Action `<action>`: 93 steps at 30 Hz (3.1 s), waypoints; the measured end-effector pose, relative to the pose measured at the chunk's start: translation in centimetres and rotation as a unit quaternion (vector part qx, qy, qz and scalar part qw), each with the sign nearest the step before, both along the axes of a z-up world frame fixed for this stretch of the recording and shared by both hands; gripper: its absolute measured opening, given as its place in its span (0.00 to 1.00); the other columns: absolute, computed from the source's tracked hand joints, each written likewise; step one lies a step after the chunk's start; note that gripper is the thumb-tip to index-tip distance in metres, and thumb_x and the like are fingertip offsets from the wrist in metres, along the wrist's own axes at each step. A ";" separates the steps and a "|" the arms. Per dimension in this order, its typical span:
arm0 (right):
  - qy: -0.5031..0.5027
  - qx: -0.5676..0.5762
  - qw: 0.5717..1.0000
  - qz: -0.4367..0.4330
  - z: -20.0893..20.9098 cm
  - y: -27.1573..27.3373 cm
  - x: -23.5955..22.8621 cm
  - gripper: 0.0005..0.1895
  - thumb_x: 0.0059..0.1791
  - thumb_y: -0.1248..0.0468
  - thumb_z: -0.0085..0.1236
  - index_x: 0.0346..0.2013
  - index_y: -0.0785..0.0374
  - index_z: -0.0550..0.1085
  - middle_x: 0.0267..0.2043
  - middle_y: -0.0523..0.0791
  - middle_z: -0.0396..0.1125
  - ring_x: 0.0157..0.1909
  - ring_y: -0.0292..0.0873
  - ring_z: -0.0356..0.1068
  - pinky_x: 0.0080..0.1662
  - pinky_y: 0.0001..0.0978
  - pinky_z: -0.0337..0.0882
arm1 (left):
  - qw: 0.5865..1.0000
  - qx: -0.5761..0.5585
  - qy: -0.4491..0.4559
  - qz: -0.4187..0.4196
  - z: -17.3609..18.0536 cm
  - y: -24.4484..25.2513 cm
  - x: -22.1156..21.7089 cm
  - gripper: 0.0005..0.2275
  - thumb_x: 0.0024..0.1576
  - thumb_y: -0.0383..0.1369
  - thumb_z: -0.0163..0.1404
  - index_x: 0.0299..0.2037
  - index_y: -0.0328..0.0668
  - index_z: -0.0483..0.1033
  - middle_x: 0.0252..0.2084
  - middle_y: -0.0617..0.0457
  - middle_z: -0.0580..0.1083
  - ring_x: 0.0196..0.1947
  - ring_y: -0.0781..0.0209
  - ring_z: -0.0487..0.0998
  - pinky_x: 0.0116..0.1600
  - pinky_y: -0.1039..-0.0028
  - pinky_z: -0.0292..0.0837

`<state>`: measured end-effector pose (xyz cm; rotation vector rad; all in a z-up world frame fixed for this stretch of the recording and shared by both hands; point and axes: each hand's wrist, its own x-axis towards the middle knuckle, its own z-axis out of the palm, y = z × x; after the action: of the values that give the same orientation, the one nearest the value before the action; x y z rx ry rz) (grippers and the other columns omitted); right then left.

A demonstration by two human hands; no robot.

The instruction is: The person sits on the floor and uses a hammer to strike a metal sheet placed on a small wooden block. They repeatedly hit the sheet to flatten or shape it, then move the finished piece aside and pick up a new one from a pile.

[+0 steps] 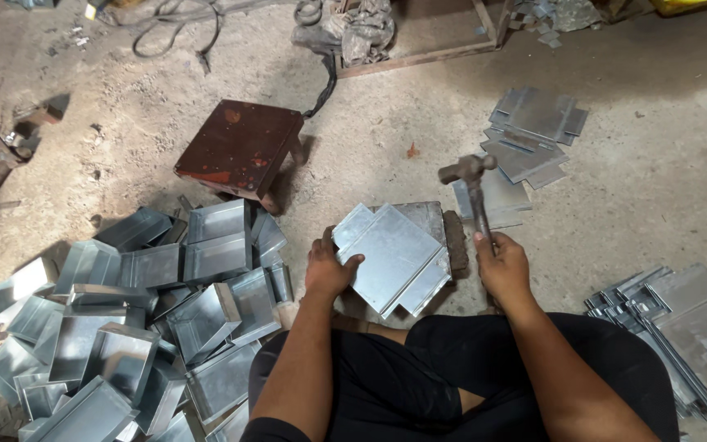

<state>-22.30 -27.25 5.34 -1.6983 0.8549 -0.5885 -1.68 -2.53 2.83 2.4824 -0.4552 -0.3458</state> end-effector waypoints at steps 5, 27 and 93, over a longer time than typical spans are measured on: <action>-0.008 0.075 0.997 0.027 -0.4 1.3 0.8 0.17 0.55 0.55 0.54 0.40 0.70 0.75 0.13 0.39 0.59 0.13 0.32 0.53 0.18 0.29 0.53 | 0.998 0.032 0.030 0.049 3.1 0.2 -0.4 0.44 0.42 0.50 0.68 0.67 0.45 0.57 0.68 0.46 0.59 0.67 0.45 0.63 0.65 0.58 0.64; -0.324 0.078 0.940 0.076 4.7 3.3 -2.2 0.08 0.57 0.63 0.53 0.43 0.66 0.70 0.23 0.40 0.64 0.20 0.32 0.61 0.24 0.26 0.63 | 0.982 -0.013 0.151 0.108 -2.9 2.0 3.0 0.41 0.47 0.58 0.59 0.59 0.26 0.72 0.57 0.30 0.75 0.58 0.41 0.78 0.62 0.62 0.73; -0.008 -0.157 0.986 0.058 4.2 2.1 -1.6 0.24 0.57 0.48 0.48 0.32 0.66 0.75 0.25 0.49 0.68 0.28 0.45 0.67 0.33 0.36 0.66 | 0.989 -0.095 0.012 0.113 -4.3 1.2 3.0 0.35 0.51 0.55 0.58 0.54 0.27 0.74 0.53 0.29 0.75 0.56 0.35 0.76 0.60 0.57 0.72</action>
<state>-23.94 -25.11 9.52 -2.0103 0.6702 -0.6825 1.30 -1.36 -1.44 2.3112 -0.1833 -0.2286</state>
